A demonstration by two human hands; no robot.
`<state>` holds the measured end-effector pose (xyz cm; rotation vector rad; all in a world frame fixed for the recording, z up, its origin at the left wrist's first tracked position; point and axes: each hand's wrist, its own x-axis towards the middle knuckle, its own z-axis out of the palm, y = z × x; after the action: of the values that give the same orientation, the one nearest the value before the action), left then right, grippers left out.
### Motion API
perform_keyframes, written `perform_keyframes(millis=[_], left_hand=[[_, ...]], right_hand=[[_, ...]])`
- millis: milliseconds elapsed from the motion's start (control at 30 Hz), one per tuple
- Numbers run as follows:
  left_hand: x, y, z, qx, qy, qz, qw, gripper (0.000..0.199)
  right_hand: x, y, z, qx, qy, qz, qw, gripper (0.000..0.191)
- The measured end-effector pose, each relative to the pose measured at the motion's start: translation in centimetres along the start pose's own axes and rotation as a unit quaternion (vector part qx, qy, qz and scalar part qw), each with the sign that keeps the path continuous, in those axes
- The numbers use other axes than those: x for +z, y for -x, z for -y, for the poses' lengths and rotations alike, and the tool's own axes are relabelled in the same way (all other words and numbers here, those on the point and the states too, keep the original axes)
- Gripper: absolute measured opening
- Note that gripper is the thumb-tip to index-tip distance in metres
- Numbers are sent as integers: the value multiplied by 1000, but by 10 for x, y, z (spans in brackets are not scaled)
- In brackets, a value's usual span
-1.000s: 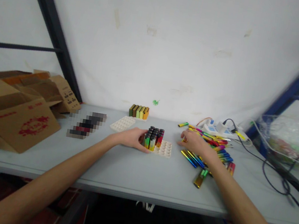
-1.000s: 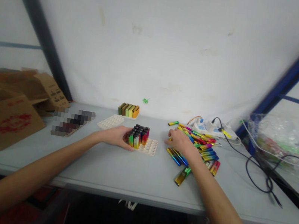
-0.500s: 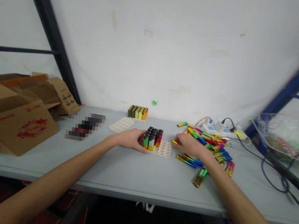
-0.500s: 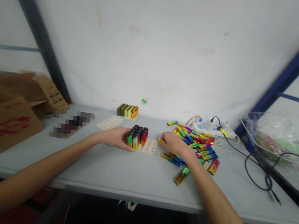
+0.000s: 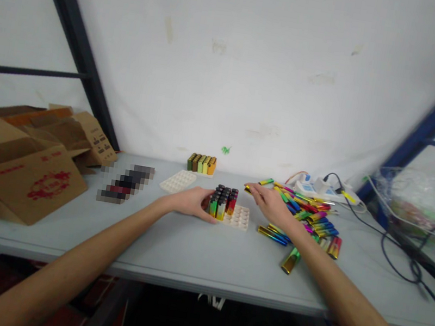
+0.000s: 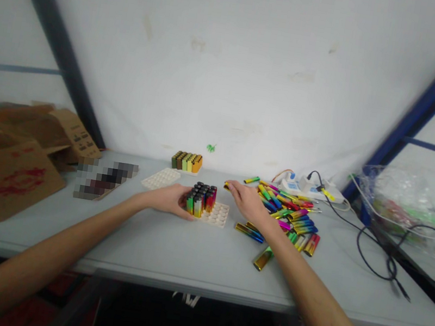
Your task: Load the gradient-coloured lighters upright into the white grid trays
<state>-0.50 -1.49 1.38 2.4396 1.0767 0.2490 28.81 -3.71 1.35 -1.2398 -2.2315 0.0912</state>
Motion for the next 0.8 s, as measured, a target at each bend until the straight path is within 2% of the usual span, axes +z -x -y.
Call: perform_keyframes(millis=[133, 267, 367, 533, 633, 800], left_hand=[[0, 0, 0, 5, 4, -3, 1000, 71], [0, 1, -1, 5, 10, -4, 1000, 71], [0, 1, -1, 3, 6, -6, 1000, 71], [0, 1, -2, 6, 5, 2, 1000, 71], [0, 1, -1, 2, 8, 0, 1000, 72], [1, 0, 0, 5, 11, -5, 1000, 72]], right_hand=[[-1, 0, 3, 16, -28, -18, 999, 36], [-4, 1, 7, 66, -35, -40, 996, 22], [-5, 0, 8, 76, -27, -39, 996, 15], [-2, -1, 7, 29, -35, -42, 998, 43], [1, -1, 8, -14, -61, -23, 998, 45], [1, -1, 10, 14, -111, 48, 993, 46]])
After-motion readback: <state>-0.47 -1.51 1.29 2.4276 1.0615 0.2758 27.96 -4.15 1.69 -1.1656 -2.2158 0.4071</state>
